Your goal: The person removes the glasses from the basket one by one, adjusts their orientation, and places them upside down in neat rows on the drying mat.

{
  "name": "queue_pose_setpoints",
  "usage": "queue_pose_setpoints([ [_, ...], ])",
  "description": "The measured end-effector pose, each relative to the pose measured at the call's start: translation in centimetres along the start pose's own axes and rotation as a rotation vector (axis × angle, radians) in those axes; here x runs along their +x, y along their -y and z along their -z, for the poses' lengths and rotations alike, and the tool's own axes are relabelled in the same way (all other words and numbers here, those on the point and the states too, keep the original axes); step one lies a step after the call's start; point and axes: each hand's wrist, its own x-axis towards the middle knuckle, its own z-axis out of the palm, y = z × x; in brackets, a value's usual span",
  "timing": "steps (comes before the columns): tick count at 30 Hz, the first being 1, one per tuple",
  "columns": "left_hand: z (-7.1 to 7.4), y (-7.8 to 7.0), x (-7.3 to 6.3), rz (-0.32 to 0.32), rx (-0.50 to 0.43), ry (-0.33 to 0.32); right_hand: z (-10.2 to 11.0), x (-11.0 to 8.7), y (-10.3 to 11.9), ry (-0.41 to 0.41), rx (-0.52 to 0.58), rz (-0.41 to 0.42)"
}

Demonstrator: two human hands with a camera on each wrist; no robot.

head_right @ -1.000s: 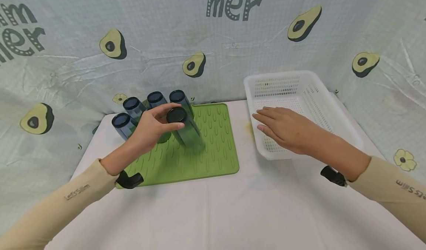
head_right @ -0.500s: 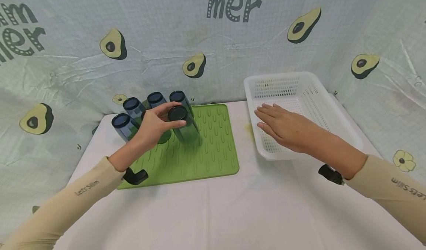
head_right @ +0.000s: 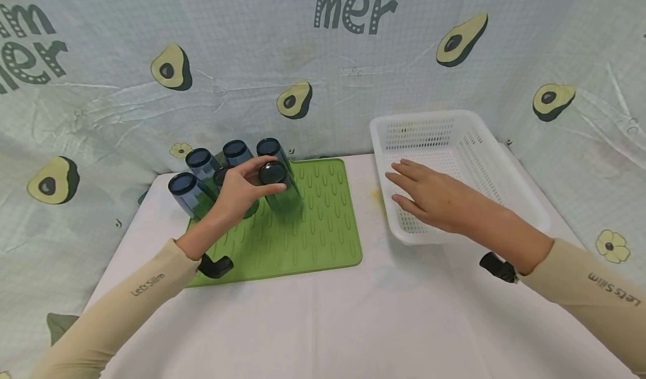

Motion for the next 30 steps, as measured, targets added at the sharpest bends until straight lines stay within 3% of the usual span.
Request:
queue_pose_setpoints([
  [6, -0.1, 0.6, 0.1, -0.018, 0.014, -0.006, -0.8, -0.3, -0.3, -0.028, -0.02, 0.036],
  [30, -0.6, 1.6, 0.4, -0.096, 0.114, -0.061, -1.0, -0.3, 0.0, -0.043, -0.029, 0.036],
])
